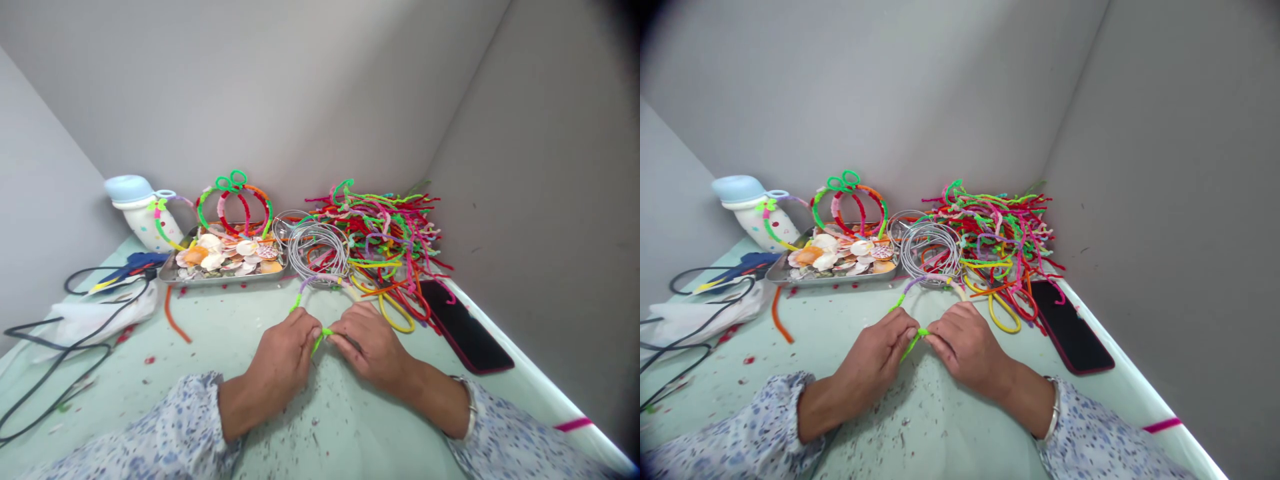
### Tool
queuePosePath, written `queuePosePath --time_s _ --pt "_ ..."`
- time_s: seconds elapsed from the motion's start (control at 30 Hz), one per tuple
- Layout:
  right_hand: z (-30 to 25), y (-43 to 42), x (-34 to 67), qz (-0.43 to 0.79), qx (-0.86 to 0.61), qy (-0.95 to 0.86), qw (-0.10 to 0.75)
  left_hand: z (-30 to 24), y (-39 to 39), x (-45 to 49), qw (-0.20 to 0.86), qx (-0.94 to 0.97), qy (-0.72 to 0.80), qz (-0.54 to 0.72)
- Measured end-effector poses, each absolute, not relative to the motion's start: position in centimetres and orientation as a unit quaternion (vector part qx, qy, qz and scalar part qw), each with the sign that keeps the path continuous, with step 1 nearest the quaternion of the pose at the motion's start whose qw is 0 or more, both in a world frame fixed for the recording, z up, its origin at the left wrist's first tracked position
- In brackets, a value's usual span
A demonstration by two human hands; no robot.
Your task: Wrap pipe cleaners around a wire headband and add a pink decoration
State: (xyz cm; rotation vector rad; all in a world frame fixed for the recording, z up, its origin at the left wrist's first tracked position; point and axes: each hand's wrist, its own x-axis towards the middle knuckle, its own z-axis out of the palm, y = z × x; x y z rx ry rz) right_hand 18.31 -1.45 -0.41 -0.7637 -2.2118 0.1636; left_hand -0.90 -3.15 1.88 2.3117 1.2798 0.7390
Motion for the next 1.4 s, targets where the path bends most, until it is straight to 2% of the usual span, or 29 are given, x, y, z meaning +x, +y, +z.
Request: queuePosePath --time_s 0.53,0.87,1.17,1.4 --pt "-0.6 -1.4 18.4 0.074 -0.308 -0.868 0.383 2.6 -2.9 -1.3 0.312 0.797 0.422 0.3" --pt "-0.4 -1.5 18.5 0.073 -0.304 -0.862 0.399 3.1 -2.6 -1.8 0.334 0.811 0.372 0.303" --pt "-0.3 -1.6 18.6 0.082 -0.313 -0.851 0.413 3.1 -2.9 -2.0 0.323 0.809 0.371 0.322" --pt "-0.2 -1.5 18.5 0.084 -0.314 -0.843 0.429 2.6 -2.8 -2.0 0.261 0.835 0.331 0.355"
